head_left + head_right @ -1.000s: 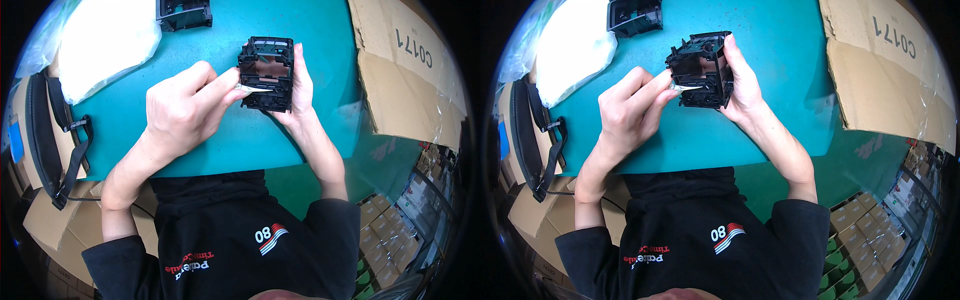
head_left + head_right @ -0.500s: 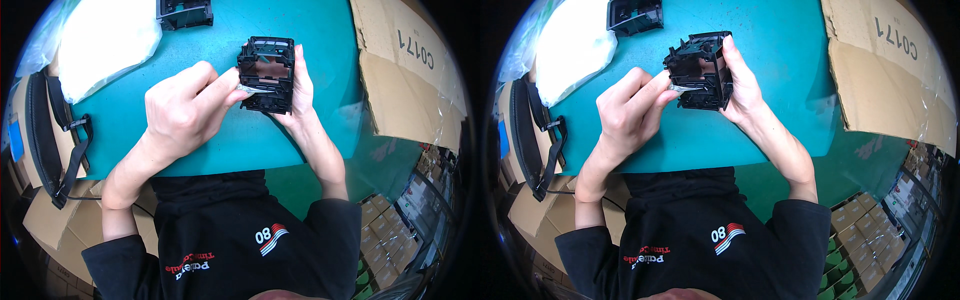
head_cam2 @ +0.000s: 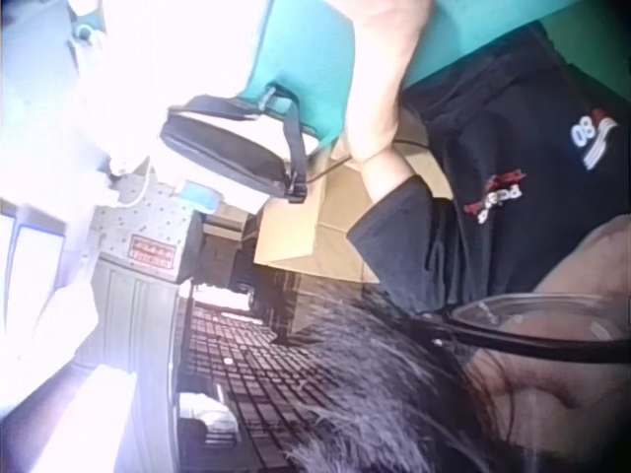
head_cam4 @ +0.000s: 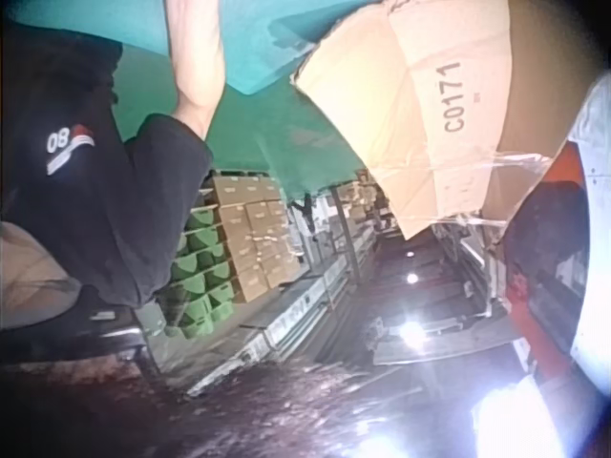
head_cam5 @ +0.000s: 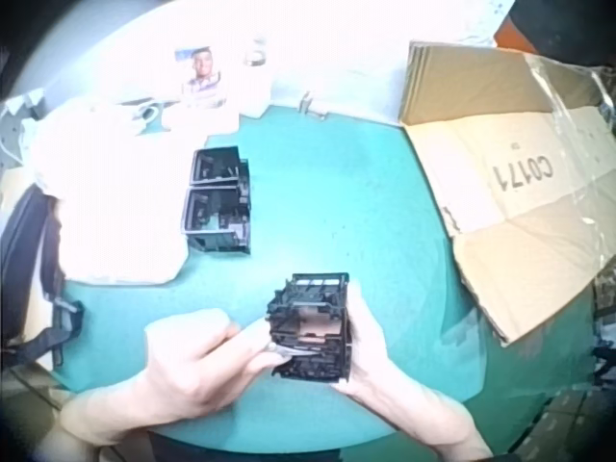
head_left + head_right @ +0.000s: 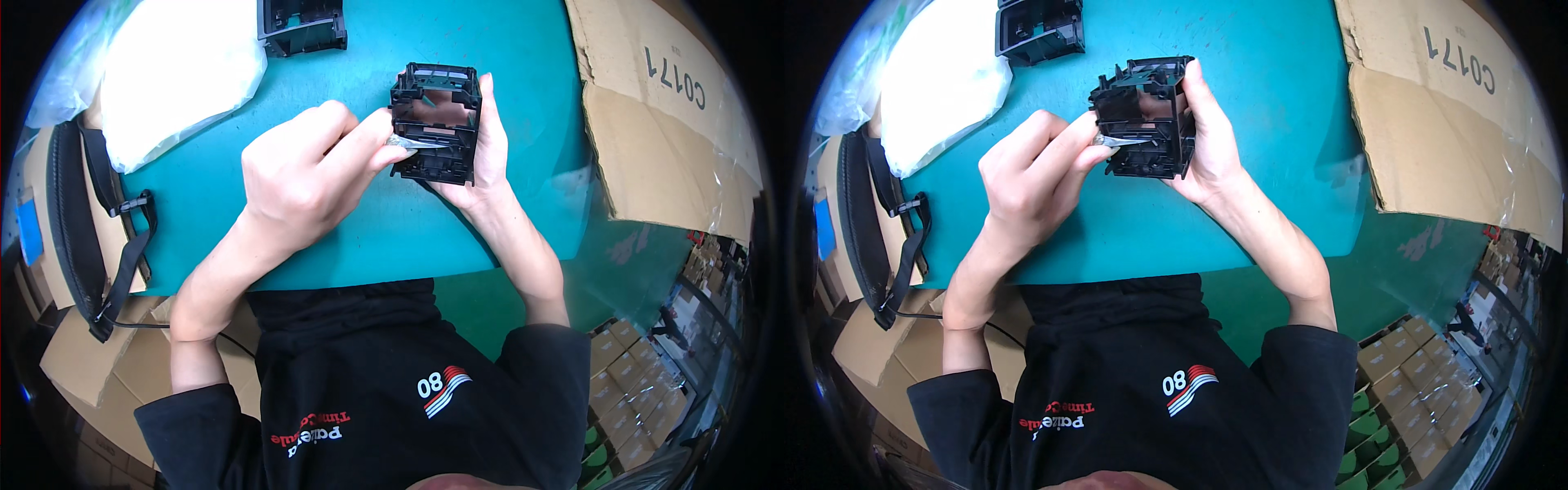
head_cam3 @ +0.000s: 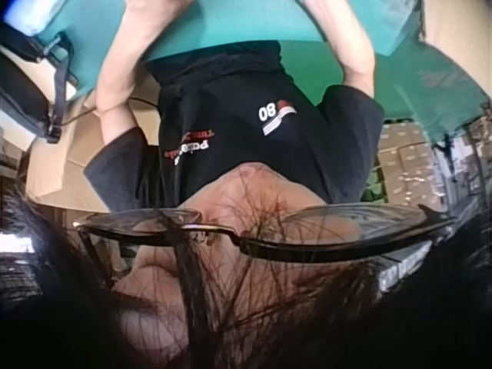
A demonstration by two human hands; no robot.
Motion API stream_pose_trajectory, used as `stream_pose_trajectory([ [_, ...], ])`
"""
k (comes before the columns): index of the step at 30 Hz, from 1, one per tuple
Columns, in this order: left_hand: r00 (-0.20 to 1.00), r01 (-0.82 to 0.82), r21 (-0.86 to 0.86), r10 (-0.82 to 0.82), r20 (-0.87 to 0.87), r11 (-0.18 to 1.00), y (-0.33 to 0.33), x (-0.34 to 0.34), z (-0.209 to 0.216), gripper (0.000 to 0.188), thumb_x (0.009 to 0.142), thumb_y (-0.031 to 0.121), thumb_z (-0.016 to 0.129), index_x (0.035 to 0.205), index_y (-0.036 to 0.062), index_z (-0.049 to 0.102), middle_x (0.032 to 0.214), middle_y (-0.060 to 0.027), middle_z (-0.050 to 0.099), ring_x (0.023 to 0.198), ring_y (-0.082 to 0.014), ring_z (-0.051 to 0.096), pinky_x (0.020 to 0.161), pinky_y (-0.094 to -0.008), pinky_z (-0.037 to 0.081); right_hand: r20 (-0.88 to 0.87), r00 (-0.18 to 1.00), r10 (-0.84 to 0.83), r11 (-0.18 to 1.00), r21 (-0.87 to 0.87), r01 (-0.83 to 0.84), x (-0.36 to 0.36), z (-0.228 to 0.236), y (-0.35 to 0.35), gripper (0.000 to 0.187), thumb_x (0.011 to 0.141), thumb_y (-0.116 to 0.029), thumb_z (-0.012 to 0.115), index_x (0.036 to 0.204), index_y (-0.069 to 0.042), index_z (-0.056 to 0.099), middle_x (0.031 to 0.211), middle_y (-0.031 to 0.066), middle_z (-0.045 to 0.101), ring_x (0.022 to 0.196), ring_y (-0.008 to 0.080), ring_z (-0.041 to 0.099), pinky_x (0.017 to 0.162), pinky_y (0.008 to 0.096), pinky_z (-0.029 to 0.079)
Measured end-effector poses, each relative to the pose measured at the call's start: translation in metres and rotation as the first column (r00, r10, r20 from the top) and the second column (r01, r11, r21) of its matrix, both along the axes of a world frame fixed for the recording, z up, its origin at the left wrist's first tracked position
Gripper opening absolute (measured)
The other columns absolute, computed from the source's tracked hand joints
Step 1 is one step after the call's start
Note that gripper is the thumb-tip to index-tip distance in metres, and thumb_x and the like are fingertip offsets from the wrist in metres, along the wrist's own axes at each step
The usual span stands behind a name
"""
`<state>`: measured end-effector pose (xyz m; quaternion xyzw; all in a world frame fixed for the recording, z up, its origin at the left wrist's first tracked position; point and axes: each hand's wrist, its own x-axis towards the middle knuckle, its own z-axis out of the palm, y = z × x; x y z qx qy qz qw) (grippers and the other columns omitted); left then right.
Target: The person unpacks small black plastic electronic components from a cardboard box and places them on a green workbench. They use a red utility knife to scrape or clean the interior of the components before placing them into clear plastic bags. The person then places the bagged components back into the cardboard box.
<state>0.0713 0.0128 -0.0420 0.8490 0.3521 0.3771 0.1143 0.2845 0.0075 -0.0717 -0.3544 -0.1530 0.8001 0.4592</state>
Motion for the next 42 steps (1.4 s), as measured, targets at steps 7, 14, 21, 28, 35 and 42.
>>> stream_pose_trajectory([
  [7,0.980,0.022,-0.126,0.003,0.197,0.992,0.008,-0.013,-0.007,0.046,0.080,0.027,0.085,0.119,0.0044,0.073,0.084,-0.0072,0.059,0.066,-0.0161,0.060,0.051,-0.0304,0.048,0.309,0.935,-0.175,0.808,0.587,-0.043,0.020,0.008,0.021,0.076,0.090,-0.028,0.080,0.152,-0.008,0.041,0.142,0.0161,0.054,0.125,0.0302,0.061,0.104,0.0483,0.055],
  [14,0.944,0.138,-0.312,-0.030,0.327,0.940,0.008,-0.006,0.001,0.085,0.063,0.025,0.097,0.135,0.0001,0.059,0.120,-0.0139,0.062,0.084,-0.0179,0.062,0.072,-0.0302,0.053,0.677,0.388,-0.626,0.428,0.713,-0.555,0.007,0.031,0.006,0.110,0.054,-0.020,0.098,0.150,-0.003,0.047,0.125,0.0144,0.064,0.109,0.0276,0.062,0.090,0.0378,0.054],
  [21,0.808,0.416,-0.501,-0.056,0.586,0.758,0.002,-0.013,-0.003,0.073,0.071,0.000,0.088,0.134,-0.0023,0.052,0.130,-0.0209,0.063,0.116,-0.0261,0.066,0.090,-0.0324,0.055,0.478,0.670,-0.568,0.378,0.875,-0.304,0.010,0.023,0.009,0.098,0.057,-0.015,0.096,0.142,0.004,0.050,0.125,0.0179,0.061,0.114,0.0271,0.062,0.089,0.0366,0.055],
  [28,0.845,0.434,-0.248,-0.295,0.446,0.866,0.013,-0.016,-0.012,0.055,0.066,0.006,0.084,0.118,0.0023,0.067,0.128,-0.0236,0.064,0.110,-0.0354,0.069,0.086,-0.0380,0.059,0.458,0.690,-0.561,0.320,0.888,-0.330,0.014,0.009,0.005,0.083,0.058,-0.032,0.101,0.122,0.004,0.062,0.111,0.0157,0.068,0.093,0.0251,0.069,0.082,0.0343,0.057],
  [35,0.918,0.396,-0.222,-0.393,0.057,0.891,0.019,-0.025,0.001,0.040,0.073,0.020,0.077,0.112,0.0109,0.080,0.123,-0.0205,0.065,0.076,-0.0199,0.068,0.056,-0.0269,0.048,0.488,0.656,-0.575,0.255,0.869,-0.423,0.015,0.017,0.006,0.083,0.056,-0.036,0.101,0.120,0.003,0.065,0.108,0.0159,0.070,0.090,0.0264,0.069,0.079,0.0337,0.056],
  [42,0.921,0.388,-0.155,-0.387,0.037,0.908,0.019,-0.021,-0.006,0.043,0.072,0.027,0.077,0.113,0.0120,0.080,0.117,-0.0219,0.067,0.081,-0.0275,0.072,0.062,-0.0308,0.055,0.473,0.663,-0.580,0.242,0.878,-0.414,0.015,0.017,0.005,0.080,0.057,-0.036,0.100,0.117,0.004,0.065,0.107,0.0154,0.070,0.085,0.0258,0.067,0.075,0.0336,0.055],
])
